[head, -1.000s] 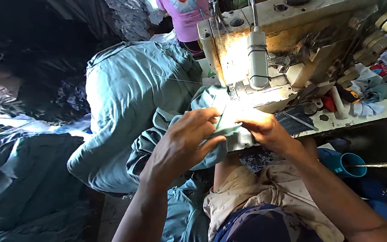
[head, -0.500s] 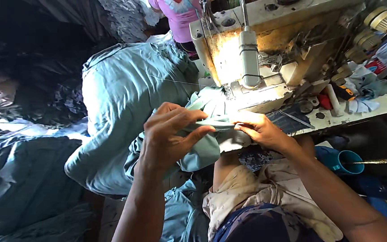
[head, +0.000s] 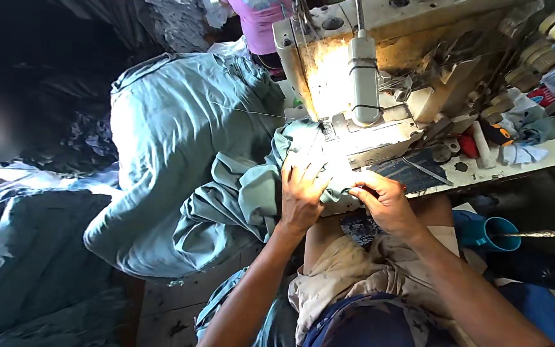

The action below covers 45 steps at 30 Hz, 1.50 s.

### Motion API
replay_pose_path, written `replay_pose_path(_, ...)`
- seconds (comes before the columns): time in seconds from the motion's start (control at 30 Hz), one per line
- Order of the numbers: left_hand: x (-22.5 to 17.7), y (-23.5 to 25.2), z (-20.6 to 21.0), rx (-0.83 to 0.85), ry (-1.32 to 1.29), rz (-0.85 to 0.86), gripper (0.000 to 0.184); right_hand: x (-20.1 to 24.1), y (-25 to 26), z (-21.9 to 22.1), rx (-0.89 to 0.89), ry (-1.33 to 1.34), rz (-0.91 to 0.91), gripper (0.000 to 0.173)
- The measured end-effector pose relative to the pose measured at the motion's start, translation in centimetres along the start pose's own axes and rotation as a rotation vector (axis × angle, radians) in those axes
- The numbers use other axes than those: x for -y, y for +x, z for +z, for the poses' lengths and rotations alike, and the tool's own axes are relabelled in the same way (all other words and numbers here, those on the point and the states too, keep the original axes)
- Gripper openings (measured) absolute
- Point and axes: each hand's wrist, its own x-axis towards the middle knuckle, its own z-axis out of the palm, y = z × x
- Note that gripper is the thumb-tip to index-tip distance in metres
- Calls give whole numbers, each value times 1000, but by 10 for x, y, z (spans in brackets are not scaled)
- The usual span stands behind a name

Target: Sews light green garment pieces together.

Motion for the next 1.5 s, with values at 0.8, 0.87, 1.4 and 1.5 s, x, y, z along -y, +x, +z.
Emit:
replay_pose_path(0.8, 41, 58, -78, 384, -51, 100, 46, -15, 60, 19, -133, 91, -134, 14)
replay_pose_path(0.87, 67, 58, -98, 429, 43, 28, 50, -17, 60, 17, -123, 43, -158, 13)
replay_pose_path(1.4, -23, 4, -37, 67, -138, 65, 42, 10, -7, -22, 179, -112, -243, 16)
replay_pose_path(1.5, -4, -3, -28, 208, 44, 8, 39, 4, -16, -17, 103, -64, -226, 14)
